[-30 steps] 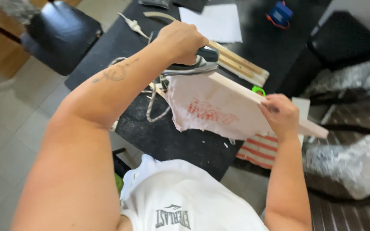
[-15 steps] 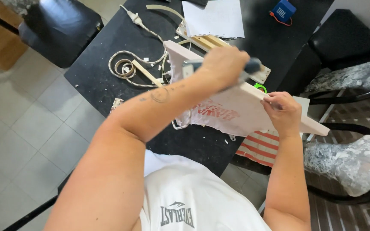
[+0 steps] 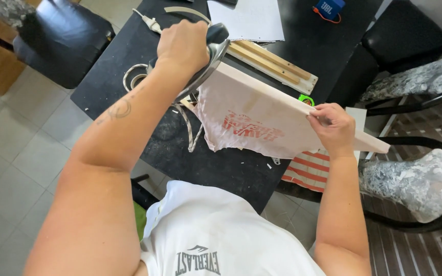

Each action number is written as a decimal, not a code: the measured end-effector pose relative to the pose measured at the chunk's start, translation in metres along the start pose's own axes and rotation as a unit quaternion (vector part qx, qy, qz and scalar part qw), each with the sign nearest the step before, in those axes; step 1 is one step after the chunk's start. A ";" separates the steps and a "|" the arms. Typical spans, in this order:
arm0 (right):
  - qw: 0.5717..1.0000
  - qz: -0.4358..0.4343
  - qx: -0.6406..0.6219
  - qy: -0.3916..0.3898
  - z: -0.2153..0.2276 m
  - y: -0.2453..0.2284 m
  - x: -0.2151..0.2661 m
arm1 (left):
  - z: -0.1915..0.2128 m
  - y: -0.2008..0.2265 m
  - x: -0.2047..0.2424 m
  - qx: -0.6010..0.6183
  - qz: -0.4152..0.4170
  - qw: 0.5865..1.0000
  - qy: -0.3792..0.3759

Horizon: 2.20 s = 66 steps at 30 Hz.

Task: The person irons a fabric bag on a table, handles a small block of wood, and then trims the edges of a white board using a utility knife.

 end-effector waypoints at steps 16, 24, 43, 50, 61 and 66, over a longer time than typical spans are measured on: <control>1.000 0.005 0.000 0.009 -0.001 -0.002 -0.001 | 0.009 0.010 -0.004 -0.008 0.018 0.999 -0.035; 0.999 0.024 0.013 0.024 -0.005 0.008 -0.001 | 0.007 0.042 -0.015 -0.039 -0.044 0.998 0.009; 0.999 0.015 0.033 0.036 -0.010 -0.001 -0.005 | 0.025 0.080 0.012 -0.039 -0.063 0.994 -0.076; 0.998 -0.009 0.001 0.062 -0.020 0.010 -0.005 | 0.008 0.151 0.023 -0.011 -0.126 0.990 -0.061; 0.999 0.013 0.033 0.021 -0.024 0.009 -0.010 | 0.018 0.147 0.044 -0.021 -0.027 0.994 -0.100; 0.996 0.064 0.017 0.051 -0.039 0.033 -0.006 | -0.028 0.192 0.023 0.014 -0.124 0.992 0.018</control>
Point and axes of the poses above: each hand's wrist, its own x-axis away from the middle knuckle, its own z-axis out of the back of the hand, y = z × x, the point moved 5 cm from there along -x, towards the middle knuckle, and after that the axes turned 1 degree about -z, right-handed, at the moved point
